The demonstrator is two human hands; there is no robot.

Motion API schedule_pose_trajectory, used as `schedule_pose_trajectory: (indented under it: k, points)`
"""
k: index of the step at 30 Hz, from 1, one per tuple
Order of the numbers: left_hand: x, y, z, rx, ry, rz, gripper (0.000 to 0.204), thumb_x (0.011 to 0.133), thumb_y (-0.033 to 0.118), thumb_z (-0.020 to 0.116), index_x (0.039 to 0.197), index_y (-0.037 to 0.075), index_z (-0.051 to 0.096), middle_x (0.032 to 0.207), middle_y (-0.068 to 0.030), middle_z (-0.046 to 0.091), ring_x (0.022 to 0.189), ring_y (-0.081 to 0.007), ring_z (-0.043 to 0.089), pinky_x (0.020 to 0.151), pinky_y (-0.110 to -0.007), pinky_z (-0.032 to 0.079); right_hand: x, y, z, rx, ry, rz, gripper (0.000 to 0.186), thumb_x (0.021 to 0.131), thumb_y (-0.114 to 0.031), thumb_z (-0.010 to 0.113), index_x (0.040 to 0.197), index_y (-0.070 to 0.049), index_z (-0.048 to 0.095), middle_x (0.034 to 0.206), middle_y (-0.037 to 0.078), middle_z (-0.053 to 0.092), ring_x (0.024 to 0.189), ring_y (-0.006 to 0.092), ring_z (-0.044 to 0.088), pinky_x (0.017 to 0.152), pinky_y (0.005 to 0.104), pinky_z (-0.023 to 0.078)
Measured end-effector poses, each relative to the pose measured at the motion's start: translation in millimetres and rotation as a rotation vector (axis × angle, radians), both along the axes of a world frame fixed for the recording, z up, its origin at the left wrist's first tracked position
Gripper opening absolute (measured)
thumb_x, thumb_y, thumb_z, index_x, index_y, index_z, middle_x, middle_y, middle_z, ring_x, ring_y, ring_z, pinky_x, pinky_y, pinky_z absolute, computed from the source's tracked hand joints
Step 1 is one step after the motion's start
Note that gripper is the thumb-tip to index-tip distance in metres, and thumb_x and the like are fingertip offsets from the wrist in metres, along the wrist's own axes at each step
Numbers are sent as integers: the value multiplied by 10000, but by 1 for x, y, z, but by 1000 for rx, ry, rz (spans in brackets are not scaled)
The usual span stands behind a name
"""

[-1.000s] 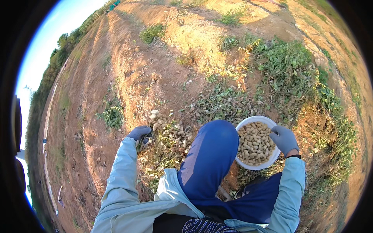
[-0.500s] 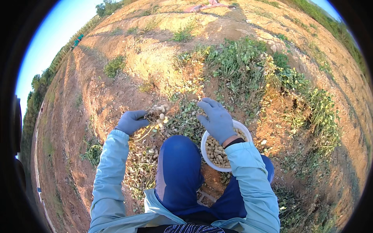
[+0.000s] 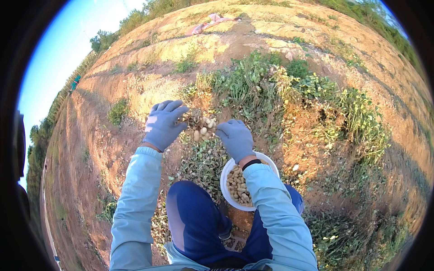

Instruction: The person sits on the ground in a field and repeatedly pulls peanuts from uprooted peanut plants, placing them into a white bowl held between their legs. The person discards the plant stems and continues collecting peanuts until the bowl is nearly full.

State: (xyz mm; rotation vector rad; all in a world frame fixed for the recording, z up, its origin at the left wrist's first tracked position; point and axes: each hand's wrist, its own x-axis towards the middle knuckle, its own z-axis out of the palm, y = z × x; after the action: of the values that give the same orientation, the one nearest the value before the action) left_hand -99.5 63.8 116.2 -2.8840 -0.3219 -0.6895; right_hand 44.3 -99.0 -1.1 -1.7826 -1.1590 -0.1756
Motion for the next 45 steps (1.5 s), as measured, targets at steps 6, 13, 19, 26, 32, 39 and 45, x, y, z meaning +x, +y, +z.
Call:
schedule_pose_trajectory:
  k: [6, 13, 19, 26, 32, 39, 45]
  points:
    - [14, -16, -62, -1147, -303, 376, 395, 862, 404, 624, 1080, 75, 646, 904, -39, 643, 816, -155, 613, 725, -302, 474, 25, -13, 3, 147, -3, -167, 121, 771, -182, 679, 853, -96, 657, 792, 69, 598, 791, 289, 561, 711, 390, 450]
    - [31, -39, -92, -1606, -534, 157, 496, 906, 454, 540, 1144, 21, 597, 928, -46, 632, 796, -150, 618, 690, -276, 470, 21, -24, 25, 172, -263, -160, 112, 769, -143, 668, 865, -96, 633, 796, 50, 588, 828, 275, 551, 702, 387, 450]
    - [31, -43, -88, -1727, -452, 231, 552, 880, 542, 525, 1021, 15, 611, 907, -60, 638, 790, -167, 628, 719, -297, 475, 18, -27, 32, 90, -421, -187, 147, 749, -114, 654, 890, -112, 612, 820, 35, 575, 860, 257, 552, 719, 384, 448]
    - [25, -32, -88, -1888, -112, 215, 747, 847, 712, 387, 1239, 94, 537, 1100, -35, 610, 997, -156, 560, 820, -334, 420, 11, -26, 32, 86, -505, -90, 151, 734, -85, 623, 879, -123, 604, 822, 3, 568, 880, 225, 559, 750, 364, 439]
    - [20, -30, -97, -2083, -54, -167, 613, 895, 575, 474, 1304, 119, 467, 1191, -54, 583, 1068, -206, 566, 882, -427, 454, 11, -30, 34, 71, -508, -7, 133, 745, -92, 620, 873, -122, 597, 828, 4, 568, 885, 217, 561, 758, 358, 440]
    - [25, -35, -110, -2202, -233, -429, 572, 852, 414, 624, 1288, 67, 492, 1221, -83, 578, 1147, -244, 537, 958, -456, 438, 15, -32, 41, 119, -385, 98, 143, 757, -131, 661, 889, -97, 621, 837, 38, 594, 841, 257, 569, 723, 374, 472]
    - [27, -33, -110, -2159, -215, -405, 584, 838, 393, 633, 1281, 39, 490, 1179, -104, 594, 1090, -252, 566, 934, -434, 457, 24, -32, 38, 99, -300, 132, 155, 753, -145, 670, 897, -99, 639, 834, 58, 610, 841, 271, 580, 730, 376, 485]
